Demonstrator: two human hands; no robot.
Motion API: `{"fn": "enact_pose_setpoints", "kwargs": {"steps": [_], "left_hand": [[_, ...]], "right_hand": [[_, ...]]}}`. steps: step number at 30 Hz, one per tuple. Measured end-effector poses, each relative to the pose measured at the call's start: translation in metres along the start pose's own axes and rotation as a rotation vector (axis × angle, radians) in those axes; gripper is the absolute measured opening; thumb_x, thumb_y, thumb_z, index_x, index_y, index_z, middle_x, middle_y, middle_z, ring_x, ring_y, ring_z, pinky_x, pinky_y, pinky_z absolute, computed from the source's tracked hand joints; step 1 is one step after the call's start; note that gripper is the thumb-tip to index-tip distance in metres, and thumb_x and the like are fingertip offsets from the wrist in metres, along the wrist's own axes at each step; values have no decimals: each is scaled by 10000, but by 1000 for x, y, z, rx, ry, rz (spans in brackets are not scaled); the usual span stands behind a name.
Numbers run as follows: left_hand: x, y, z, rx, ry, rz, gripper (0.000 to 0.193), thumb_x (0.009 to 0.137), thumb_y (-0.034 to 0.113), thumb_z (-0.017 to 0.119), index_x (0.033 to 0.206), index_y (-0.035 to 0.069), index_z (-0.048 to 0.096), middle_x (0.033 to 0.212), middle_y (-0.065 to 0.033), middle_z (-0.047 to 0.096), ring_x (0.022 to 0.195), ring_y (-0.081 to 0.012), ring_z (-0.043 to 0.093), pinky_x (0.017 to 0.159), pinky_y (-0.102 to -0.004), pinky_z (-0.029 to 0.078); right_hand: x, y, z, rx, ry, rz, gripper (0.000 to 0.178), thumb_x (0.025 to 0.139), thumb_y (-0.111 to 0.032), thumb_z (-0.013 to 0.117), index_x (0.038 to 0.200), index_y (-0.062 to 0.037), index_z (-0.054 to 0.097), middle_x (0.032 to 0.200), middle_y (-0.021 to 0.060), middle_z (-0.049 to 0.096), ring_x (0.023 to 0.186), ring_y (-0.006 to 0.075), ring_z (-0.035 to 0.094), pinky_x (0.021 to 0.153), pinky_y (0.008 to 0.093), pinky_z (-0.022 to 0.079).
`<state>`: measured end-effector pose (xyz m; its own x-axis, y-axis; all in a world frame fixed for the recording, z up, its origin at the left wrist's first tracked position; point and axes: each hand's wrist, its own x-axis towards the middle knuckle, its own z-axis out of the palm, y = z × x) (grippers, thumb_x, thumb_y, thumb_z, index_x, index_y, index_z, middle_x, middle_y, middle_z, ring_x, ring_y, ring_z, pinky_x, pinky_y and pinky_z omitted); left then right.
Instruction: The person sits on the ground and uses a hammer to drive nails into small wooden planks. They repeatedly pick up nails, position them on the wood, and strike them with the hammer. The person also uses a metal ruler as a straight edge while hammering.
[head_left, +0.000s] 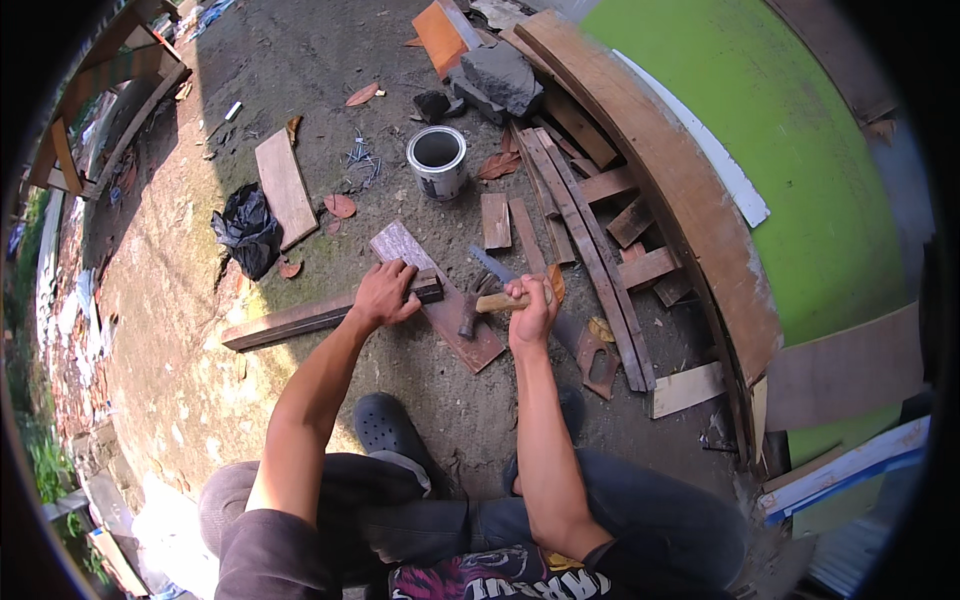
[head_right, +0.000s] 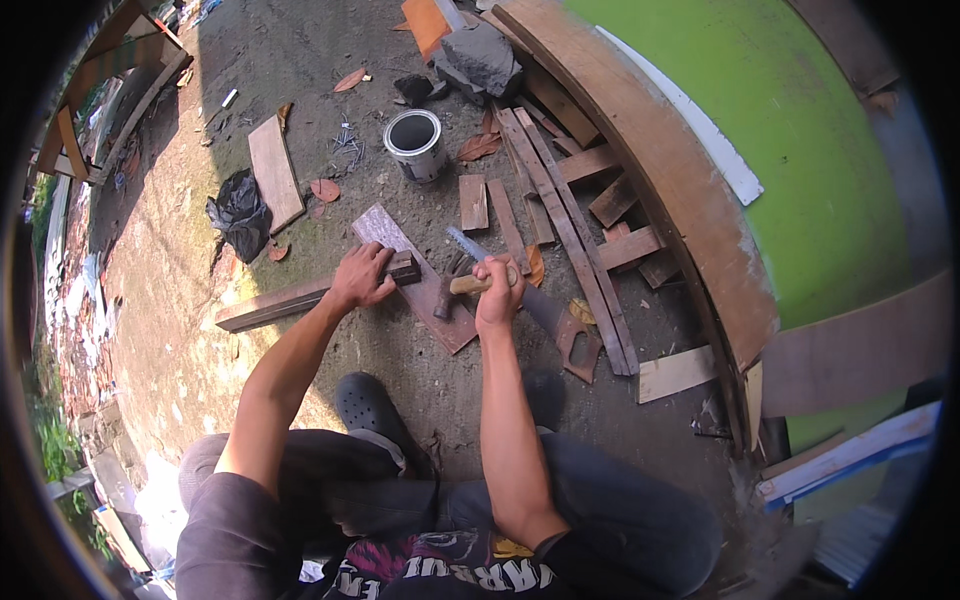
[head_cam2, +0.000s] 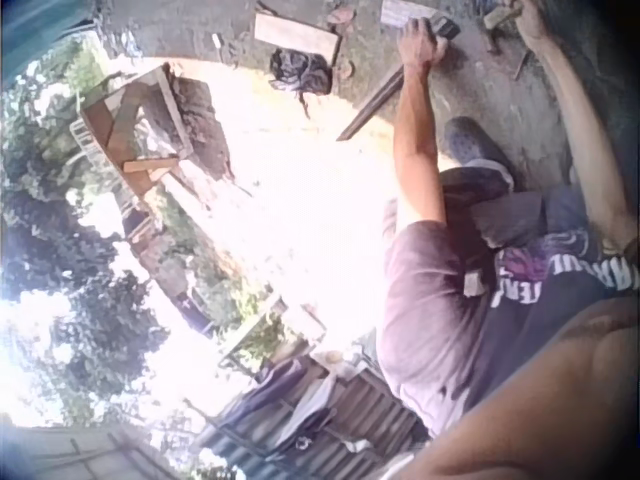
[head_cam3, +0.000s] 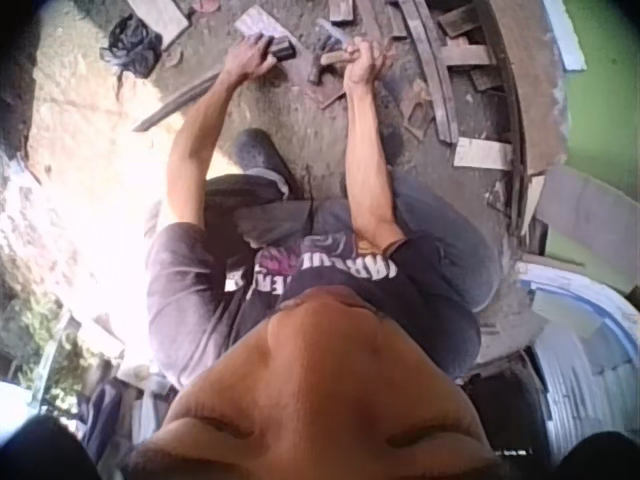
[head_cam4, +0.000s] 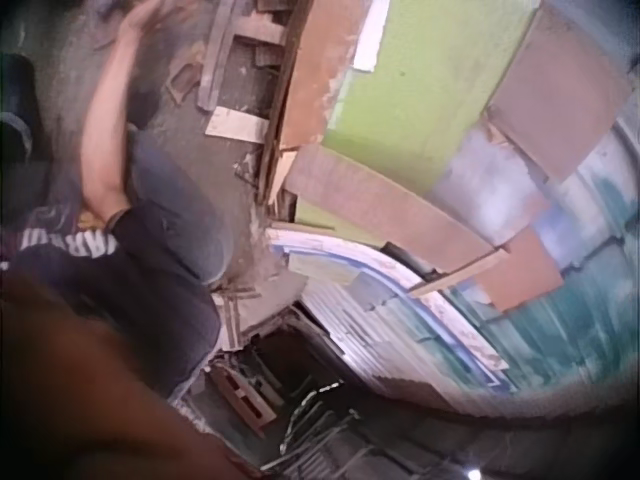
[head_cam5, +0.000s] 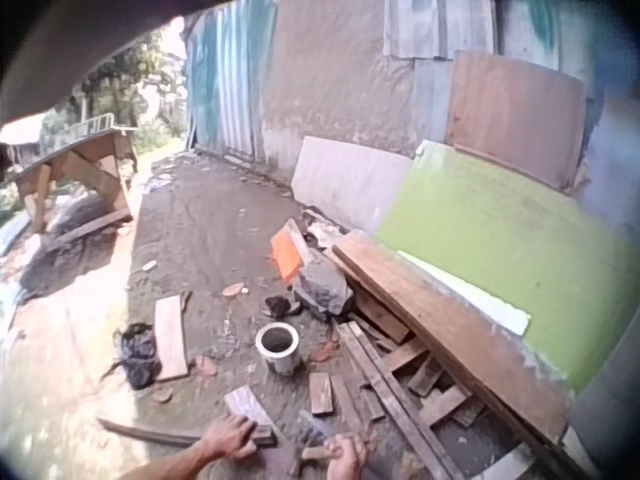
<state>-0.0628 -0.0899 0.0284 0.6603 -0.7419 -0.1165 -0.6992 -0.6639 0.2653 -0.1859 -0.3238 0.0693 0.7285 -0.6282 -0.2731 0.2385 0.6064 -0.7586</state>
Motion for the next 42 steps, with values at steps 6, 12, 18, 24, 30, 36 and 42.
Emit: {"fn": "enact_pose_setpoints", "kwargs": {"steps": [6,12,18,24,30,36,42], "left_hand": [[2,-45,3,-96,-16,-397,603,884,497,582,1289,52,540,1209,-137,573,1143,-322,543,973,-442,434],[-15,-39,-7,39,-52,-340,772,824,648,622,1316,65,503,1172,-178,592,1143,-356,568,966,-462,456],[-5,-37,-18,-158,-299,-156,854,867,709,505,1416,56,462,1173,-203,585,1143,-378,574,935,-460,479],[10,-15,-6,-72,-76,-158,663,970,610,407,1294,72,620,1100,-181,593,1090,-333,576,920,-454,470],[24,-21,-19,-95,-95,-404,642,931,640,460,1154,82,688,1112,-179,609,1088,-335,599,904,-464,491],[8,-13,-13,-75,-34,-355,748,836,722,551,1154,49,622,1093,-178,626,1041,-360,629,865,-459,523],[6,-25,-7,-117,-89,-289,756,823,741,554,1068,29,625,1037,-185,643,1000,-377,639,845,-457,528]], "right_hand": [[9,10,25,-205,-31,30,177,895,-135,597,756,-58,519,716,31,553,689,143,539,741,302,463],[22,24,5,-116,42,13,203,884,-188,603,742,-93,494,657,29,500,636,158,519,693,337,458],[31,10,-23,88,136,182,249,872,-274,543,717,-130,413,599,16,399,538,152,432,601,353,416],[27,0,-26,9,40,173,233,860,-232,576,722,-125,422,616,7,411,562,150,449,632,349,428],[29,-4,-14,-456,-15,93,185,853,-239,634,809,-77,556,767,17,564,741,157,557,770,320,458],[25,-38,4,-1048,-57,236,341,855,-369,694,961,-45,678,913,29,663,843,133,604,715,321,480],[18,-33,7,-984,-7,280,388,889,-439,686,948,-55,673,917,42,678,866,142,619,754,323,482]]}}
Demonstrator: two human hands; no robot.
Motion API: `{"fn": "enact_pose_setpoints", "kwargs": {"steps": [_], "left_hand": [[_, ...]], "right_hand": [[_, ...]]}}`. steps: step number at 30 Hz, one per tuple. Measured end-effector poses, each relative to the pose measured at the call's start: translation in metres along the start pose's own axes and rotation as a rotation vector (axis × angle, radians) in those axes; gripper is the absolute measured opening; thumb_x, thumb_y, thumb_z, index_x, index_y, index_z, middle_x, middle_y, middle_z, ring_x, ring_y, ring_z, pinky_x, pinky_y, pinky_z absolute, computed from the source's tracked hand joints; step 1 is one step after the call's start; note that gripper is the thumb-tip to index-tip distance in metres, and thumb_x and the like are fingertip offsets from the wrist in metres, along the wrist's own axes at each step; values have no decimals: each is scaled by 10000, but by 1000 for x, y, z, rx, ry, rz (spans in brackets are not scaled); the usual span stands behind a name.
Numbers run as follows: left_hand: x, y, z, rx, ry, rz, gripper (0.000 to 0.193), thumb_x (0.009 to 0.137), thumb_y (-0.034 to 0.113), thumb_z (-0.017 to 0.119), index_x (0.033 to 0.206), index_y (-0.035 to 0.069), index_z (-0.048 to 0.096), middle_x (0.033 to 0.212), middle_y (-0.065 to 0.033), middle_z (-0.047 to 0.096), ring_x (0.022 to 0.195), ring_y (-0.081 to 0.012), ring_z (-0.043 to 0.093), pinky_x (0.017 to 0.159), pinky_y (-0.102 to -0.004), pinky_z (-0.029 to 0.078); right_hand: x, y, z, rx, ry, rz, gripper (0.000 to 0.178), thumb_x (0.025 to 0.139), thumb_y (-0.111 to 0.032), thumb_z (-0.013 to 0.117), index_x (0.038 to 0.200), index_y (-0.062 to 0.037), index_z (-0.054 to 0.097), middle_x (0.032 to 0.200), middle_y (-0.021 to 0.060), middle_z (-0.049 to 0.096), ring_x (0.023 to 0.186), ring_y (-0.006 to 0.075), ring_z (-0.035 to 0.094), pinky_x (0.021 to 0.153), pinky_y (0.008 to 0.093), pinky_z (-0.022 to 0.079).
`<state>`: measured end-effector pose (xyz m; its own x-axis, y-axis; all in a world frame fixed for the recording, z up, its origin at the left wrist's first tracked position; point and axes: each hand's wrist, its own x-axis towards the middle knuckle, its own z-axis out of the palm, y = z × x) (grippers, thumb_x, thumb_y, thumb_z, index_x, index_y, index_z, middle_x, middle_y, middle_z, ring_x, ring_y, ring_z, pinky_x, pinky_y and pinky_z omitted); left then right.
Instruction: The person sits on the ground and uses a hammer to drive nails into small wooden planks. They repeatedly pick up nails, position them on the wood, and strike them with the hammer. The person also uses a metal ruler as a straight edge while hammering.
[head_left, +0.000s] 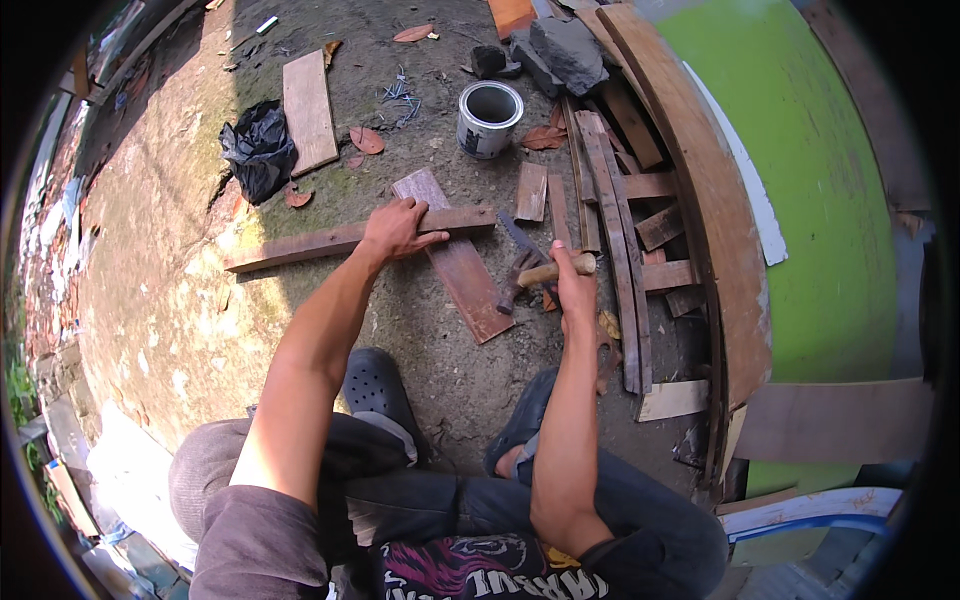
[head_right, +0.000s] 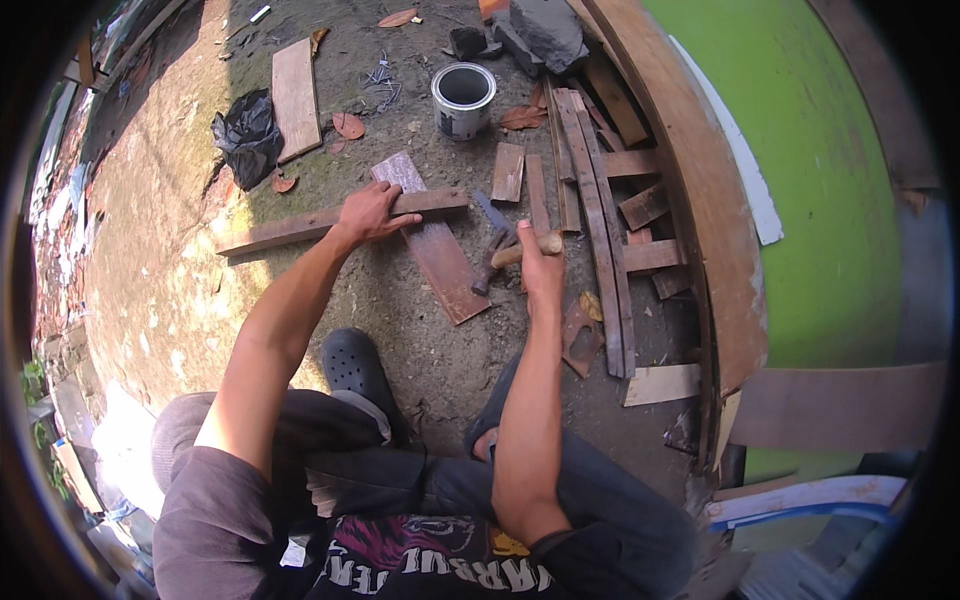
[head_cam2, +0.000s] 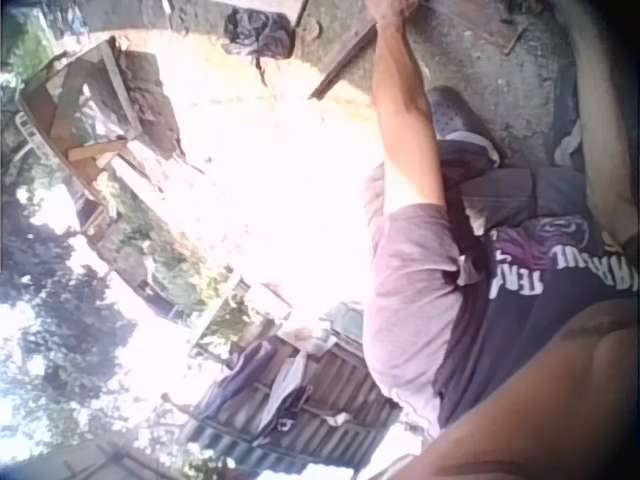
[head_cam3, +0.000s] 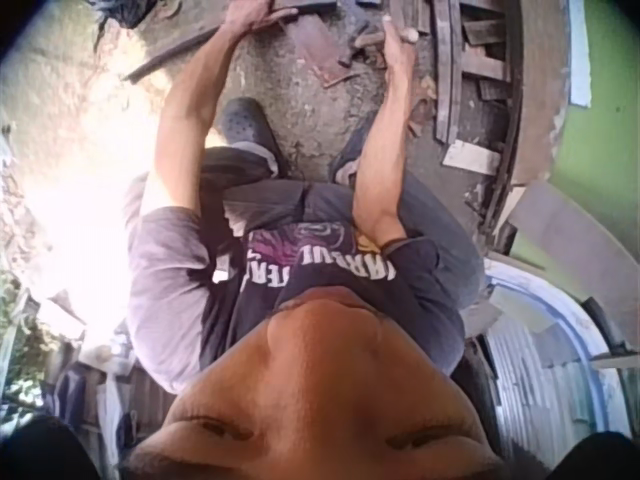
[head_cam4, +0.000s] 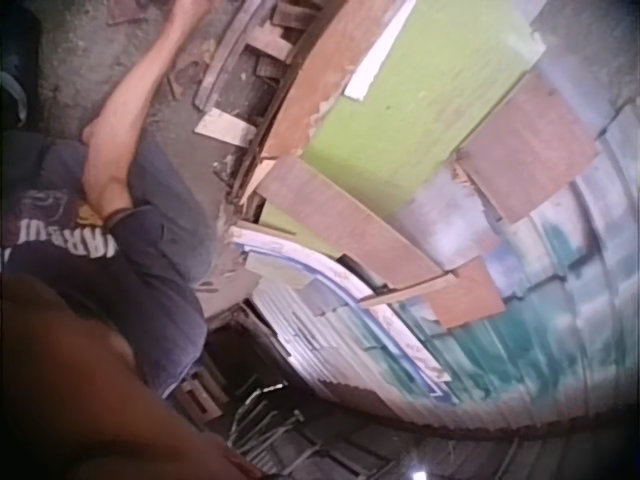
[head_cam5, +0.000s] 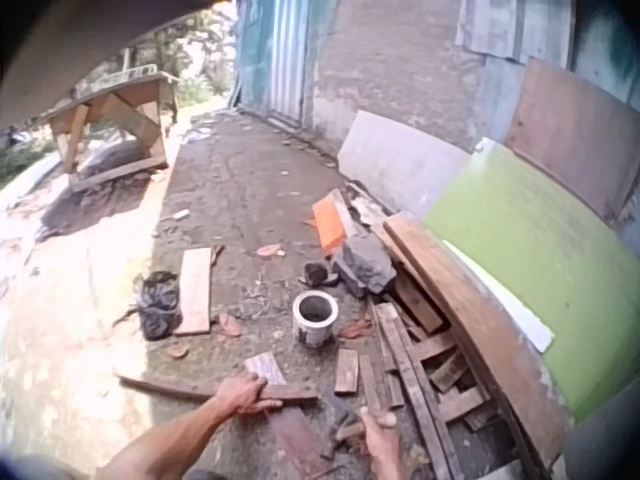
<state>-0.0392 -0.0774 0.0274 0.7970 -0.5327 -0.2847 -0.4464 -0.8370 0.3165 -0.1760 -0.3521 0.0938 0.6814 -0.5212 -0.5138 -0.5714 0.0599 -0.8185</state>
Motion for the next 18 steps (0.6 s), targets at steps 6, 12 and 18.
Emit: {"fn": "enact_pose_setpoints", "kwargs": {"steps": [6,12,18], "left_hand": [[-5,9,-12,7,-200,40,806,835,790,472,1011,19,629,966,-213,673,924,-404,660,801,-482,532],[-6,1,-5,9,-181,22,817,824,805,470,946,12,628,898,-224,678,871,-419,667,769,-498,528],[-12,8,5,17,-47,64,806,826,803,462,931,21,627,893,-217,675,846,-413,664,736,-503,523]], "right_hand": [[11,27,5,264,22,-156,284,929,-342,672,886,-63,636,879,60,678,857,163,625,869,341,461],[11,33,17,480,22,-188,224,927,-259,670,865,-61,589,802,52,637,802,167,626,842,339,484],[28,53,10,622,21,-207,238,916,-258,675,925,-29,610,788,47,620,798,158,619,775,315,490]]}}
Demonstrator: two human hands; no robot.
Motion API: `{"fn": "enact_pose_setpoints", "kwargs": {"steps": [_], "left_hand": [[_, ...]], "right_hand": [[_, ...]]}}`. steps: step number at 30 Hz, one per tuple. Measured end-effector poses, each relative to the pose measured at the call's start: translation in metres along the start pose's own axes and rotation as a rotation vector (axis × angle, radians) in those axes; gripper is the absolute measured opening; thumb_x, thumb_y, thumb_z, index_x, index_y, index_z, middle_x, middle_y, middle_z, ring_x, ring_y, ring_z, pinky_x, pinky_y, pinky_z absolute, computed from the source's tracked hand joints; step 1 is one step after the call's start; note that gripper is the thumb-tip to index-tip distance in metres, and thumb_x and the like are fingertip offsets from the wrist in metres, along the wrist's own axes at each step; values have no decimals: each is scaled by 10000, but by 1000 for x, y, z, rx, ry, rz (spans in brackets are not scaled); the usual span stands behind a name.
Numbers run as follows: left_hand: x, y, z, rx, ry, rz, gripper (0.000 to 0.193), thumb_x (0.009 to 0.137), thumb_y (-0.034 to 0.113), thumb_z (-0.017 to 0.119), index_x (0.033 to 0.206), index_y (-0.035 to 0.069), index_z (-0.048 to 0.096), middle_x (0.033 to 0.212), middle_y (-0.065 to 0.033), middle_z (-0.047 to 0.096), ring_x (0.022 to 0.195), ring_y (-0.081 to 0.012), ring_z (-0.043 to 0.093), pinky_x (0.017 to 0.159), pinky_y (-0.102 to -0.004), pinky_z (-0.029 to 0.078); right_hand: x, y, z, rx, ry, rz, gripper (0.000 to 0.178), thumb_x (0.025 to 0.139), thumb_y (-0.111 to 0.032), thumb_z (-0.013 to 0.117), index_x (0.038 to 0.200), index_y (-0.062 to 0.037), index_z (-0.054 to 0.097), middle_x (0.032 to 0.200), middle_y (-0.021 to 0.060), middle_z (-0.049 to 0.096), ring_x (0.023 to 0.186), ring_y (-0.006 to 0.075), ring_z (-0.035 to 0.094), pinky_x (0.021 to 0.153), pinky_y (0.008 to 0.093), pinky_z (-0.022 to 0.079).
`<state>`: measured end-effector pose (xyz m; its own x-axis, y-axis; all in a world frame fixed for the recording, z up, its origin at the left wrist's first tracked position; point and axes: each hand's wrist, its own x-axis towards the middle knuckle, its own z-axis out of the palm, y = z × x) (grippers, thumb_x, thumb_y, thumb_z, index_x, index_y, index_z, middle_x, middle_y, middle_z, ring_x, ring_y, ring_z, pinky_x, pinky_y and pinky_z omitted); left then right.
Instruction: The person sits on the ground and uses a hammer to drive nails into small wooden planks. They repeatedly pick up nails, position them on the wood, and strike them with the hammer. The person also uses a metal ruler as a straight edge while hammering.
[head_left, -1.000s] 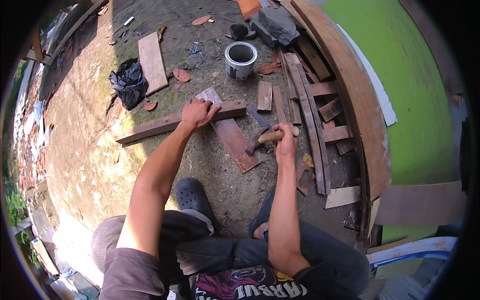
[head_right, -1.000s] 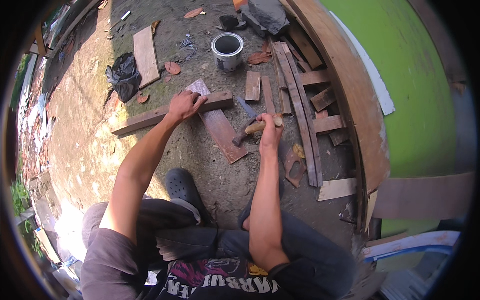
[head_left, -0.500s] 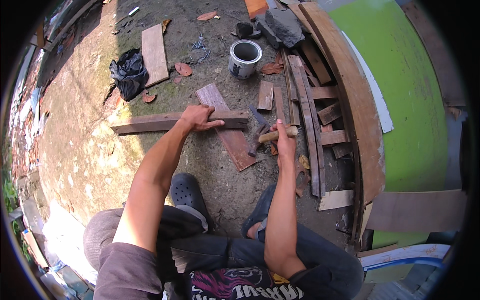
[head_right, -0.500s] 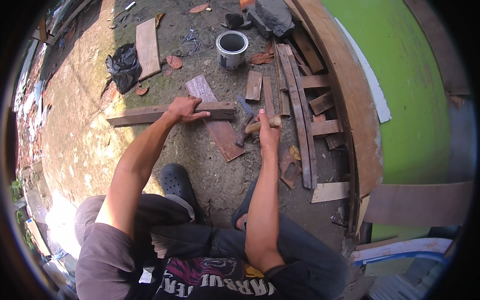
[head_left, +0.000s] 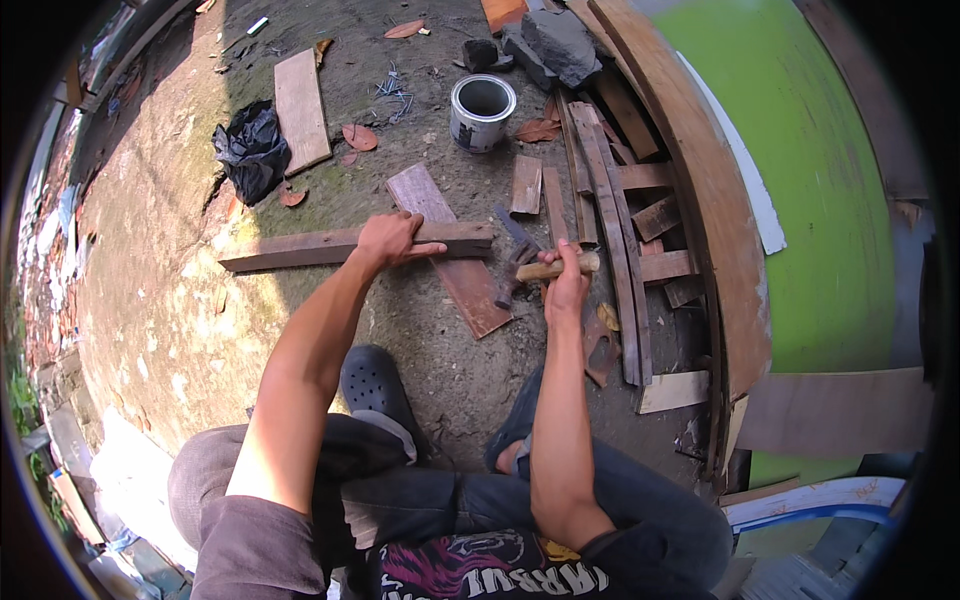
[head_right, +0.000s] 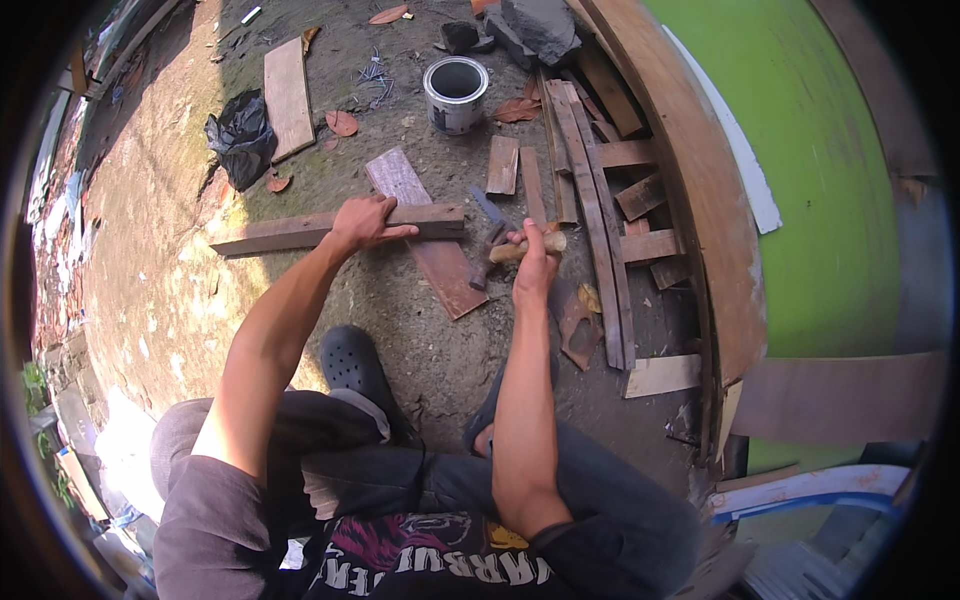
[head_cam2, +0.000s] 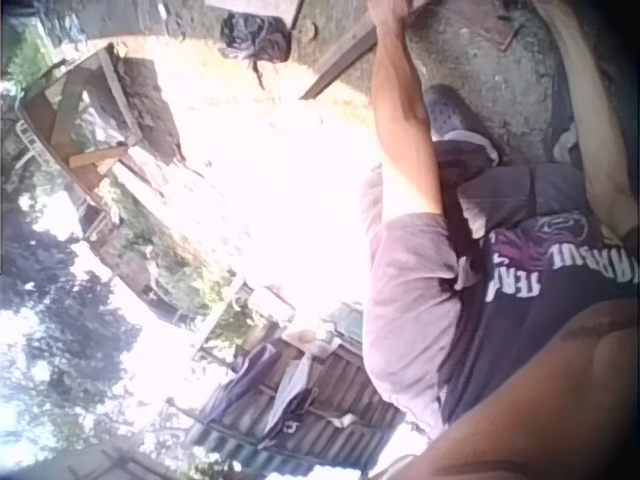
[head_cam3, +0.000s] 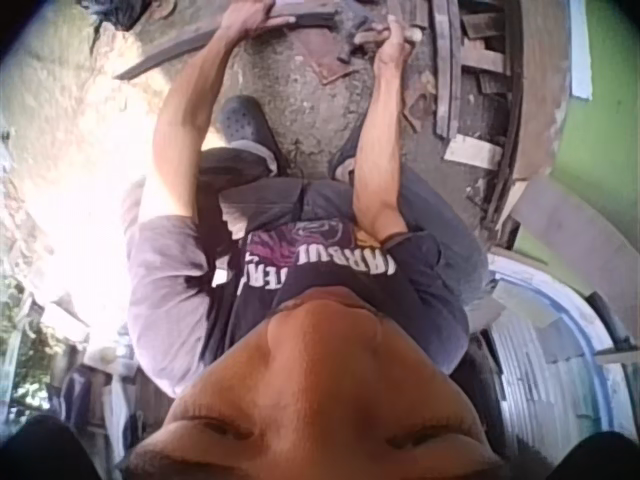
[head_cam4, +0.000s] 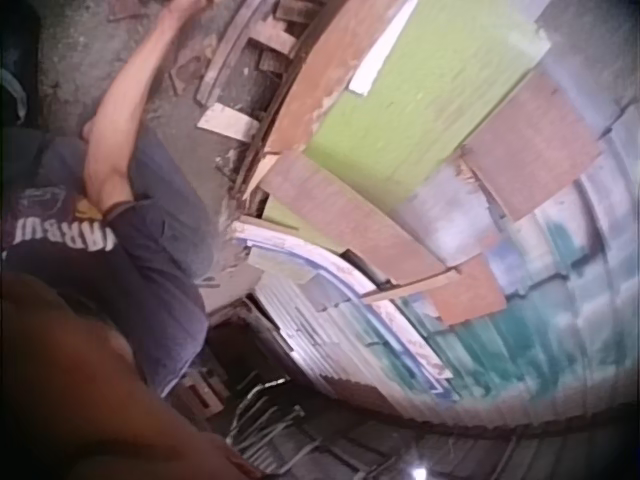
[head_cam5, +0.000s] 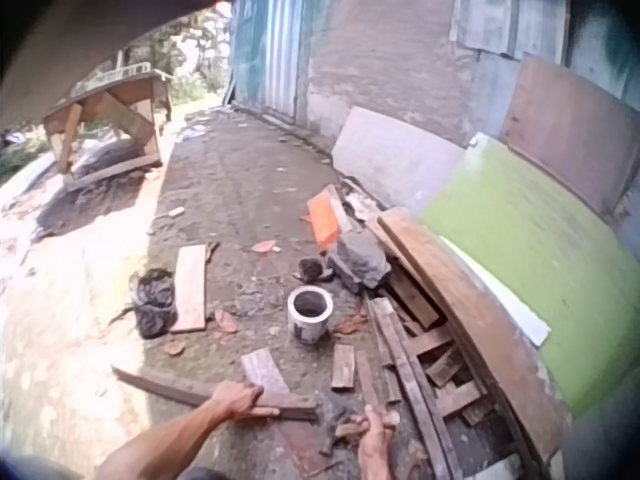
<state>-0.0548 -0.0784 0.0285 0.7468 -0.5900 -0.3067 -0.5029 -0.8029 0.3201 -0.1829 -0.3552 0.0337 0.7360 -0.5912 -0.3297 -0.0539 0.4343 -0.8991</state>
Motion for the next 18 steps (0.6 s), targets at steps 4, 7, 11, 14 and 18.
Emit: {"fn": "enact_pose_setpoints", "kwargs": {"steps": [4,7,11,14,18], "left_hand": [[4,14,-23,-9,-216,-107,771,863,773,435,962,38,647,912,-211,675,913,-379,656,781,-471,507],[7,-6,5,115,28,-47,682,904,696,463,1072,62,650,977,-182,665,986,-331,630,848,-428,469],[7,14,14,94,426,-58,579,915,580,552,1216,88,600,1074,-139,622,1047,-297,586,895,-414,427],[6,23,9,17,315,22,603,868,557,633,1251,97,565,1136,-110,591,1091,-291,557,908,-411,422],[0,25,18,99,341,111,653,816,568,681,1240,85,564,1128,-108,604,1071,-307,571,901,-413,453]], "right_hand": [[-4,-20,5,-334,76,27,296,905,-332,693,878,-46,618,788,38,604,769,141,592,746,331,488],[-12,-57,19,-631,-13,141,361,856,-397,734,893,-45,662,733,20,597,640,112,565,563,284,457],[-8,-81,5,-721,-76,297,340,799,-340,780,970,-60,690,691,19,611,499,99,547,410,243,376],[-11,-98,-6,-781,-77,305,365,760,-331,816,968,-52,708,716,33,646,521,107,588,429,248,392],[-10,-120,-9,-959,-166,442,344,762,-304,817,941,-33,706,709,28,646,525,121,596,430,251,379]]}}
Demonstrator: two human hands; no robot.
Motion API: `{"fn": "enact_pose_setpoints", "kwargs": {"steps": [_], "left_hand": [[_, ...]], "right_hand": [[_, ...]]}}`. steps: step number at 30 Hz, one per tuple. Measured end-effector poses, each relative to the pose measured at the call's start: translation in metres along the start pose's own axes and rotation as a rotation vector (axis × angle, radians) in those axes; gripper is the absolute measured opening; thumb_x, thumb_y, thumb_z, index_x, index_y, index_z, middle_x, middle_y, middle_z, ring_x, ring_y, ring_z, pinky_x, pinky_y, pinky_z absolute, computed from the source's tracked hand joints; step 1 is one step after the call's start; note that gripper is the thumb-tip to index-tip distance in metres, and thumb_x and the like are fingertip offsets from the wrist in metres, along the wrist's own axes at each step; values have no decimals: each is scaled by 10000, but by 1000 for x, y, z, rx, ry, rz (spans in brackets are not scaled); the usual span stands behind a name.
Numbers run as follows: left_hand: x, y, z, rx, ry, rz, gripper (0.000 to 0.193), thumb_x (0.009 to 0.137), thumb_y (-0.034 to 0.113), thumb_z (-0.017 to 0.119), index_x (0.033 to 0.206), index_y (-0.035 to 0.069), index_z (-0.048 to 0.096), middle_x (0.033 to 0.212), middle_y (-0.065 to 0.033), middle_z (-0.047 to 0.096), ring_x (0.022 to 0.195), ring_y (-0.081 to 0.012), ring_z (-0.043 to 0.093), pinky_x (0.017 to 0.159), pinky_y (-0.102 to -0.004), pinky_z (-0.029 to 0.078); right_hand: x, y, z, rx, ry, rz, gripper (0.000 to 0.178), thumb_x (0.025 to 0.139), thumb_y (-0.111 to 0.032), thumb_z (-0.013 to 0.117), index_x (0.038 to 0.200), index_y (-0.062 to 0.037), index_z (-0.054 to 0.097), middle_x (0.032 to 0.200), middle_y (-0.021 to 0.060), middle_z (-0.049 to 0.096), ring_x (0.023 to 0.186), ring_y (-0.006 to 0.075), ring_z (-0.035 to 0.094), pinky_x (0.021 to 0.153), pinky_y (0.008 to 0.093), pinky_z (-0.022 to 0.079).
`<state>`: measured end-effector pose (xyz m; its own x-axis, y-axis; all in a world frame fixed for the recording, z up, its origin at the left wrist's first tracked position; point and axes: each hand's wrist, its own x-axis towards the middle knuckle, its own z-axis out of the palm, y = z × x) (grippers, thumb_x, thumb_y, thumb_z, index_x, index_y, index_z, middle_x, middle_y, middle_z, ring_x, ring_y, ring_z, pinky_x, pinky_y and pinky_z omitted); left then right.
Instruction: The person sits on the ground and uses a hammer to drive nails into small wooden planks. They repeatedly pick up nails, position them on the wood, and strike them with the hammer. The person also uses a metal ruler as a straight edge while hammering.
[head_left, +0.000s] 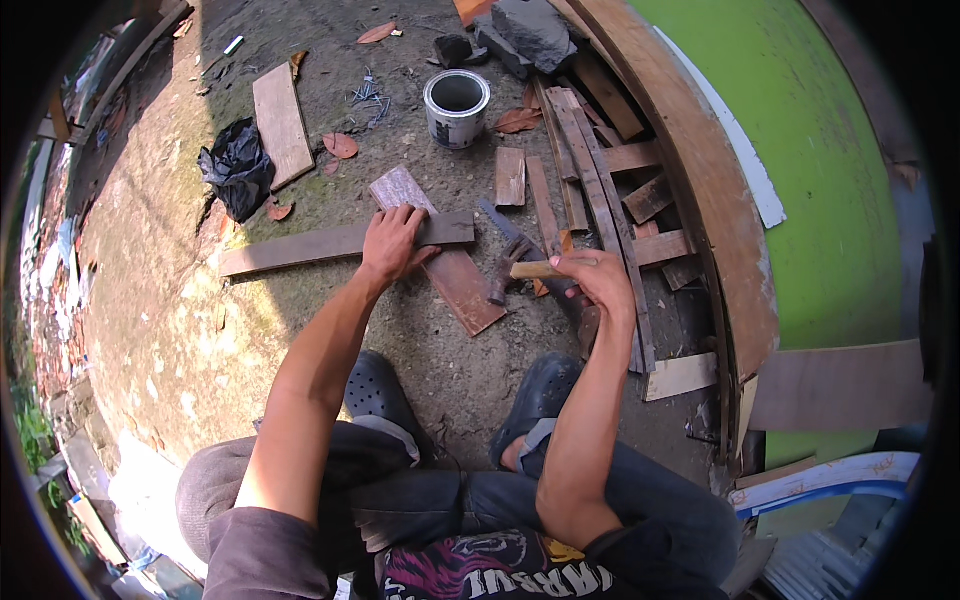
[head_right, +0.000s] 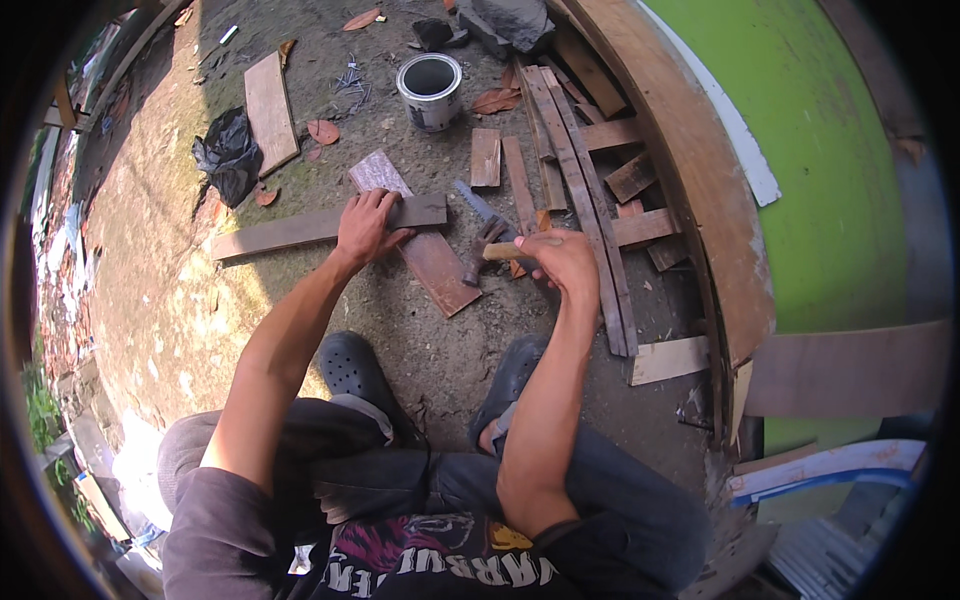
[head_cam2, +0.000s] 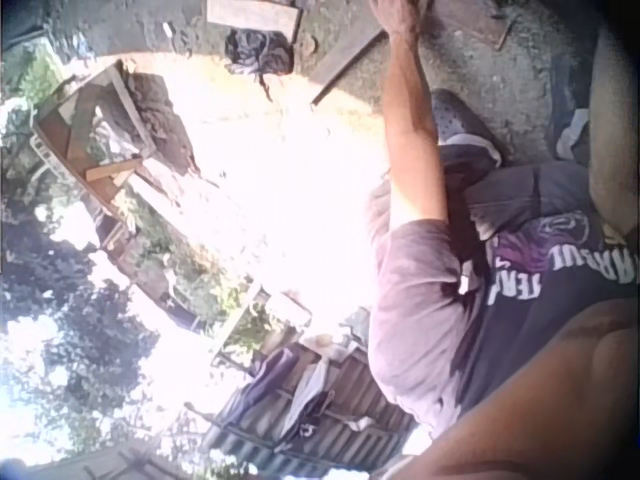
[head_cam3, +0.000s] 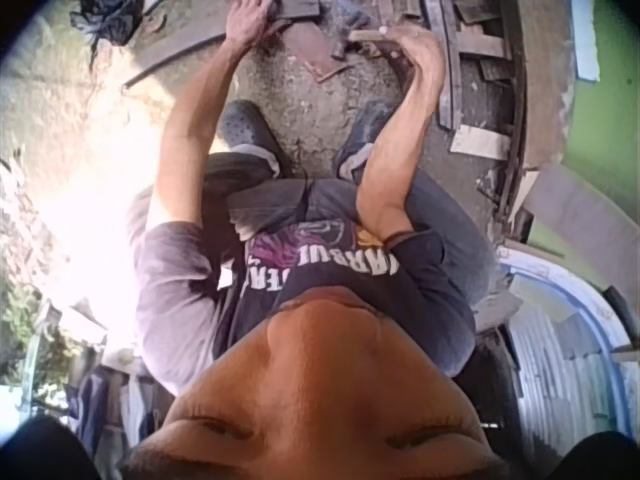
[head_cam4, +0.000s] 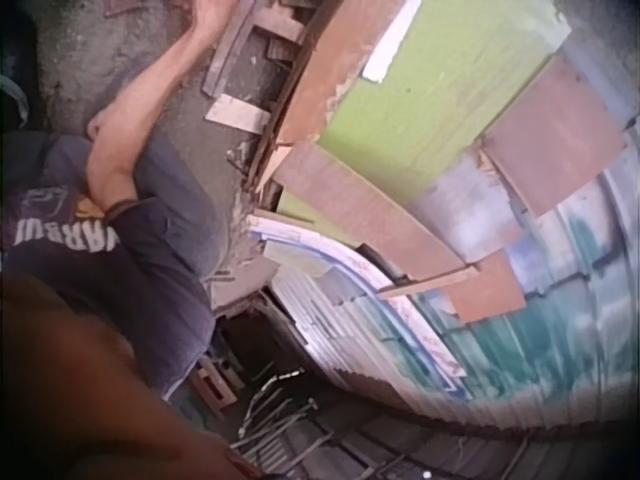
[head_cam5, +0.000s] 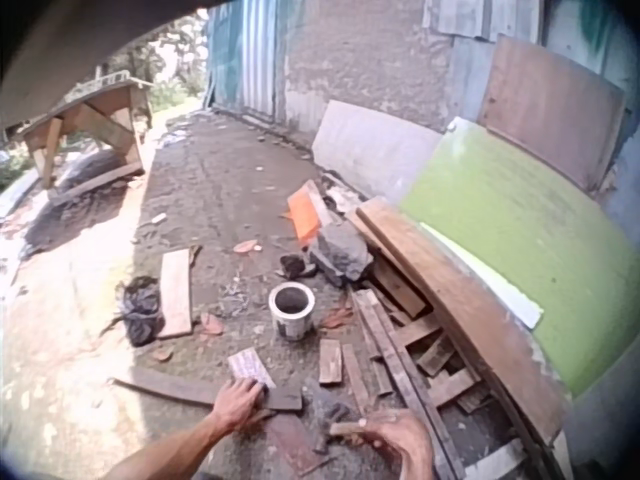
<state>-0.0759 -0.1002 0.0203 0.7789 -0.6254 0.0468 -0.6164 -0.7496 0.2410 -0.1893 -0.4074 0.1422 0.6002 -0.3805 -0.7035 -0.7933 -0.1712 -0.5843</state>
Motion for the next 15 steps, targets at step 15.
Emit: {"fn": "enact_pose_setpoints", "kwargs": {"steps": [15], "left_hand": [[42,-11,0,-70,-132,-115,627,915,631,514,1139,60,646,1095,-171,620,1034,-361,596,941,-464,445]], "right_hand": [[29,68,-29,253,-672,295,358,963,-209,558,1206,54,553,990,203,711,693,237,721,516,316,590]]}}
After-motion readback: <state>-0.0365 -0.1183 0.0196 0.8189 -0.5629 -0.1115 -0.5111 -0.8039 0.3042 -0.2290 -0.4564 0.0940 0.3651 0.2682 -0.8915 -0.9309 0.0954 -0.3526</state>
